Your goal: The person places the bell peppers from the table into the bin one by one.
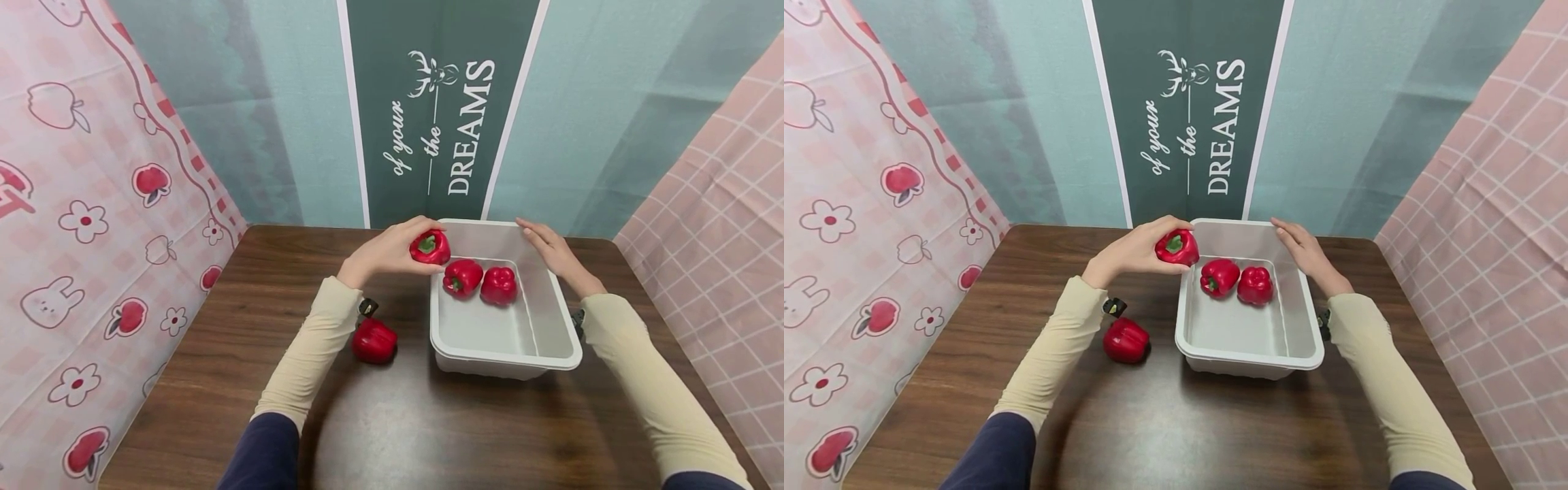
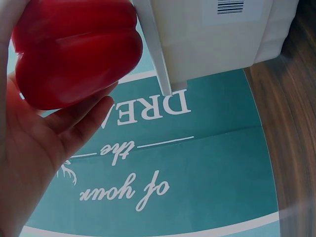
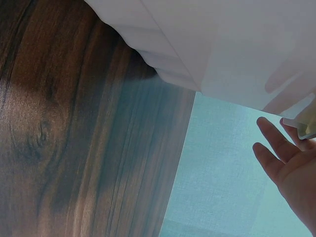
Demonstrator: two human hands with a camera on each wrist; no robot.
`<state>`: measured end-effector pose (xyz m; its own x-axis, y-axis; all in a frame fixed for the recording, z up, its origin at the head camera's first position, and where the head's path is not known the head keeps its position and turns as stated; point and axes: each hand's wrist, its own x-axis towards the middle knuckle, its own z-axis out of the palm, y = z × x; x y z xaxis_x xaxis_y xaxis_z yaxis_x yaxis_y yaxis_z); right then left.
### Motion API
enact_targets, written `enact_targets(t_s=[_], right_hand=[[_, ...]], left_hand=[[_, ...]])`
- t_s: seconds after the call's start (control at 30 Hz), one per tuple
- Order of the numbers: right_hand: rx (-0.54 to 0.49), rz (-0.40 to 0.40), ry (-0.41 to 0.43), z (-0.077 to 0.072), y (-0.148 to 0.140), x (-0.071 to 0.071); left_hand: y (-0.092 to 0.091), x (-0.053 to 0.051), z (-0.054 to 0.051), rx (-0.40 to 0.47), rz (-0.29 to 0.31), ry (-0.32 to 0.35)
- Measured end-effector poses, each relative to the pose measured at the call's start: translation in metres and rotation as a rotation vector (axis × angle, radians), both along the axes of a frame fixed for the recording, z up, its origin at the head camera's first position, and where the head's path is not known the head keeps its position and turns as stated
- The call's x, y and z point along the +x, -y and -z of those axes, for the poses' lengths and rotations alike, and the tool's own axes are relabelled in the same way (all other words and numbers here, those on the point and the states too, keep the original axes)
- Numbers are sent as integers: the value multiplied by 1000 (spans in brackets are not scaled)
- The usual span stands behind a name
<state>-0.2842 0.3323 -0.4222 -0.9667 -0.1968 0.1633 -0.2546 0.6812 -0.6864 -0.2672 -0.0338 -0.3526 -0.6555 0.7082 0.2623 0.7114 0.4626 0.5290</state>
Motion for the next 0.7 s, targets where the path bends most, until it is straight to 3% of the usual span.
enact_targets(t_s=[0.7], right_hand=[[1, 2, 0, -3, -1, -3]], left_hand=[[-6, -2, -2, 3, 27, -12]])
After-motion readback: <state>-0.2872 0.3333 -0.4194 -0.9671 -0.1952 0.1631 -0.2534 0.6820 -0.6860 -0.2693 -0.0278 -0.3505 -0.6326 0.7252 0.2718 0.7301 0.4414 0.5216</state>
